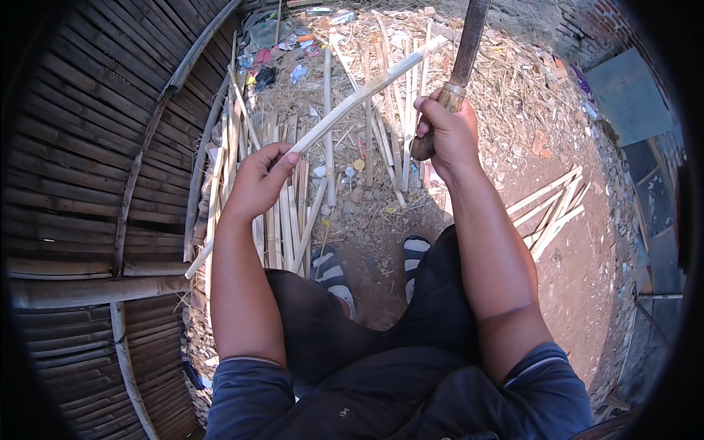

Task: The person holds a long piece of wood and uses a knife to shave thin strips from it while sitting on the ground.

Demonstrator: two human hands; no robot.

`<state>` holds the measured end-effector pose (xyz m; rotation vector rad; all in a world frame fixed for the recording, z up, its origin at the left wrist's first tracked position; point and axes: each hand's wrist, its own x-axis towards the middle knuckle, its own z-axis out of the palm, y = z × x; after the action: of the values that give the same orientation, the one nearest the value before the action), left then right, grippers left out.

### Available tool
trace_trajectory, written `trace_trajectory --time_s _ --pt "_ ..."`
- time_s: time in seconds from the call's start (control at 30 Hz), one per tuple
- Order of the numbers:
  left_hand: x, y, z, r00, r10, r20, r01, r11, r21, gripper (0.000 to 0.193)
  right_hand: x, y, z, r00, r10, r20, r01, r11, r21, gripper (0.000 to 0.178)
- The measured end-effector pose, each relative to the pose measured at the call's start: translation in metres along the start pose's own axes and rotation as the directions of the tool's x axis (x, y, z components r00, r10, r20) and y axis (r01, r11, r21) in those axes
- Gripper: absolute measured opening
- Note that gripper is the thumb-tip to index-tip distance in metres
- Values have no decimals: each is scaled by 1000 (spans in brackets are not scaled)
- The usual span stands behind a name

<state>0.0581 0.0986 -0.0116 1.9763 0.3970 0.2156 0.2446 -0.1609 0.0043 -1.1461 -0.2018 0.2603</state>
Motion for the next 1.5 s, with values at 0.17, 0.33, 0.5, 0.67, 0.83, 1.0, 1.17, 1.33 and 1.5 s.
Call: trace_trajectory --time_s 0.17,0.33,0.5,0.67,0.83,1.0,1.17,1.33,1.5 --pt "1 -21 -27 993 -66 -97 72 996 57 35 9 -3 -13 999 3 -39 -3 1000 16 29" --pt "-3 -30 -40 989 1 -147 19 991 135 36 23 -5 -29 993 40 -111 -29 995 98 21" --pt "-6 -24 -43 961 95 -260 -26 966 256 34 31 -12 -49 976 211 52 -217 929 301 15" --pt "-1 -20 -48 813 297 -500 -73 905 420 35 22 -5 -37 917 365 162 -394 890 228 19" --pt "-2 -21 -48 732 384 -563 -40 849 527 35 5 -7 -13 899 384 209 -408 909 86 21" --pt "-1 -15 -49 687 337 -643 -4 887 461 34 -18 5 9 795 509 329 -497 859 -125 26" --pt "-4 -42 -90 592 70 -803 -4 996 84 40 -32 17 22 781 516 351 -395 844 -362 25" --pt "-11 -29 -76 829 -50 -556 -35 989 -141 37 -19 25 8 947 210 244 71 603 -794 36" --pt "-11 -10 -55 913 -64 -402 -30 974 -223 36 -22 19 11 922 -8 387 332 531 -779 37"
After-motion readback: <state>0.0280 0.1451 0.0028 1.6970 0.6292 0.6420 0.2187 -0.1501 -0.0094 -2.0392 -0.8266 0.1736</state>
